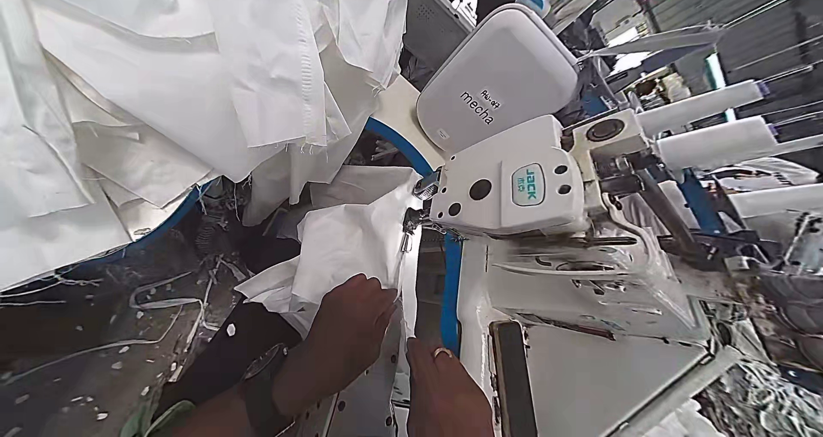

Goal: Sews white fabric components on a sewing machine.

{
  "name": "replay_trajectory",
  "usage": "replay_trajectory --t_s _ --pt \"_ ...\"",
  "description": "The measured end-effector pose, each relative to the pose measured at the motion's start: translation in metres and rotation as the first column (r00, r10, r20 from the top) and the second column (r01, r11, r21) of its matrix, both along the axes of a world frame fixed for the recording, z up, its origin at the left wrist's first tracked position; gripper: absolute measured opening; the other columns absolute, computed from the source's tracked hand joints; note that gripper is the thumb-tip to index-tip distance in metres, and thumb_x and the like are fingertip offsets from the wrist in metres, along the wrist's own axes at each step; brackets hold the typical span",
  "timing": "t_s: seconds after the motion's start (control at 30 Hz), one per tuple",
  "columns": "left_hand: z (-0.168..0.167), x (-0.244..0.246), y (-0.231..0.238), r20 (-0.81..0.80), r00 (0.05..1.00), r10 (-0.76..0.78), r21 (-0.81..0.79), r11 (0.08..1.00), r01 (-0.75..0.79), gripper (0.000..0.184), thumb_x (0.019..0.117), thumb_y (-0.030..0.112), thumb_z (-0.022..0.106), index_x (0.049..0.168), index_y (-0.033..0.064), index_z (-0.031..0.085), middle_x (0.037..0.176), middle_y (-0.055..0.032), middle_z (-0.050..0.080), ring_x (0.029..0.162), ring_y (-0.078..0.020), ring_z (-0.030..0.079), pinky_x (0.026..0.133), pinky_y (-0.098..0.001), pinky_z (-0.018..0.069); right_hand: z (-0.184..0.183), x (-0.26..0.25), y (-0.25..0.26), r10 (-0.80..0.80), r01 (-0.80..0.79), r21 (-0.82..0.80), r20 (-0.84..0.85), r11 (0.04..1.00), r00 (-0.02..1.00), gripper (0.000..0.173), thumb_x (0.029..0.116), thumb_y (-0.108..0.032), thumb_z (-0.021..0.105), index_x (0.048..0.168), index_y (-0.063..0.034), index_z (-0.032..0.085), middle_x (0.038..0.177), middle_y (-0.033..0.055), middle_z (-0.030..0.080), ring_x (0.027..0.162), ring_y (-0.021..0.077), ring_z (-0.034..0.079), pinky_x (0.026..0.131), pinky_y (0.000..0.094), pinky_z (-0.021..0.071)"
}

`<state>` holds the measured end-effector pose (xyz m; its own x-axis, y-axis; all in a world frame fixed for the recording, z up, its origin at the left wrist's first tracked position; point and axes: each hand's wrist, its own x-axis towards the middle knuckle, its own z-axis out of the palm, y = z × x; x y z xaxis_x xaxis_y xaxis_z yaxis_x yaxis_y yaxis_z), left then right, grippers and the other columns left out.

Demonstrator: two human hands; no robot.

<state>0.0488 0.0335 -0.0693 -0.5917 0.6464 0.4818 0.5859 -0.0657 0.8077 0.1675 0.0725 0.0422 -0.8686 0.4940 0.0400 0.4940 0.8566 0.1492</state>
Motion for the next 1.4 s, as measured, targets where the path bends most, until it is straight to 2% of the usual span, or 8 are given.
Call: replay_trajectory --t_s 0.2,0.4,0.67,0.9,1.0,1.1,1.23,1.4 --pt "0.010 -0.020 0.029 0.016 0.999 0.038 -0.005 0.999 -0.038 0.024 0.0949 0.008 0.055 0.093 -0.0010 0.077 0.071 -0.0127 0.066 0.066 -0.0292 0.066 0.061 -0.0399 0.0535 -0.027 -0.007 0.033 0.020 -0.008 0.043 -0.294 0.999 0.956 0.022 0.0788 -0.011 0.053 0.078 -0.0003 0.072 0.071 0.0139 0.065 0.058 0.0278 0.066 0.047 0.0382 0.0486" --pt "0.041 -0.027 -0.008 0.420 0.849 -0.322 -0.280 0.843 0.458 0.049 0.1026 0.016 0.056 0.149 0.0001 0.050 0.087 -0.0219 0.071 0.076 -0.0372 0.067 0.074 -0.0542 0.0523 -0.045 0.040 0.031 -0.139 -0.103 -0.415 -0.511 0.904 0.848 0.009 0.0752 -0.003 0.055 0.073 0.0005 0.063 0.077 0.0083 0.062 0.078 0.0070 0.061 0.070 0.0154 0.0489" --pt "0.009 -0.026 -0.009 0.385 0.832 -0.399 -0.033 0.895 0.445 0.022 0.0952 0.015 0.058 0.090 0.0007 0.074 0.072 -0.0108 0.068 0.066 -0.0224 0.064 0.063 -0.0456 0.0486 -0.035 -0.028 0.037 0.311 -0.321 0.025 -0.326 0.947 0.893 0.020 0.0802 -0.010 0.050 0.065 -0.0094 0.062 0.065 0.0044 0.059 0.059 0.0187 0.060 0.049 0.0306 0.0455" --pt "0.006 -0.016 -0.015 0.301 0.928 -0.220 -0.070 0.965 0.252 0.028 0.0986 0.019 0.056 0.094 -0.0007 0.076 0.066 -0.0128 0.067 0.059 -0.0246 0.064 0.059 -0.0459 0.0495 -0.052 0.013 0.033 -0.049 -0.003 -0.184 -0.273 0.983 0.961 0.024 0.0773 -0.022 0.060 0.078 -0.0004 0.069 0.069 0.0123 0.064 0.061 0.0295 0.066 0.050 0.0457 0.0494" --pt "0.002 -0.018 -0.026 0.188 0.979 -0.082 -0.117 0.988 0.105 0.030 0.0975 0.027 0.058 0.090 0.0056 0.077 0.066 -0.0073 0.068 0.058 -0.0200 0.064 0.057 -0.0419 0.0498 -0.075 0.062 0.053 -0.354 0.016 -0.719 -0.322 0.695 0.878 0.016 0.0778 -0.008 0.065 0.090 -0.0015 0.072 0.083 0.0043 0.070 0.081 0.0141 0.067 0.074 0.0351 0.0546" --pt "0.005 -0.016 -0.019 0.103 0.995 -0.004 -0.054 0.999 0.010 0.027 0.0967 0.022 0.058 0.099 0.0050 0.080 0.074 -0.0079 0.072 0.064 -0.0214 0.065 0.063 -0.0391 0.0515 -0.057 0.073 0.058 -0.480 -0.286 -0.886 -0.442 0.365 0.757 0.009 0.0895 -0.013 0.069 0.095 -0.0198 0.070 0.078 -0.0143 0.069 0.071 -0.0069 0.064 0.066 0.0131 0.0539" --pt "0.014 -0.007 -0.014 0.095 0.993 -0.066 -0.067 0.995 0.073 0.030 0.0997 0.016 0.054 0.107 0.0002 0.078 0.072 -0.0122 0.072 0.062 -0.0255 0.069 0.059 -0.0450 0.0549 -0.013 0.048 0.031 -0.095 -0.004 -0.203 -0.473 0.979 0.876 0.026 0.0909 -0.025 0.064 0.082 -0.0020 0.073 0.055 0.0020 0.058 0.044 0.0088 0.050 0.044 0.0243 0.0392" --pt "0.003 0.010 -0.022 0.059 0.996 -0.062 -0.058 0.996 0.065 0.029 0.0970 0.017 0.054 0.098 0.0031 0.080 0.061 -0.0088 0.067 0.054 -0.0216 0.065 0.053 -0.0411 0.0499 -0.014 0.033 0.000 -0.121 0.076 -0.119 -0.442 0.990 0.889 0.019 0.0871 -0.018 0.066 0.085 -0.0013 0.076 0.067 0.0084 0.069 0.056 0.0170 0.065 0.051 0.0302 0.0509"
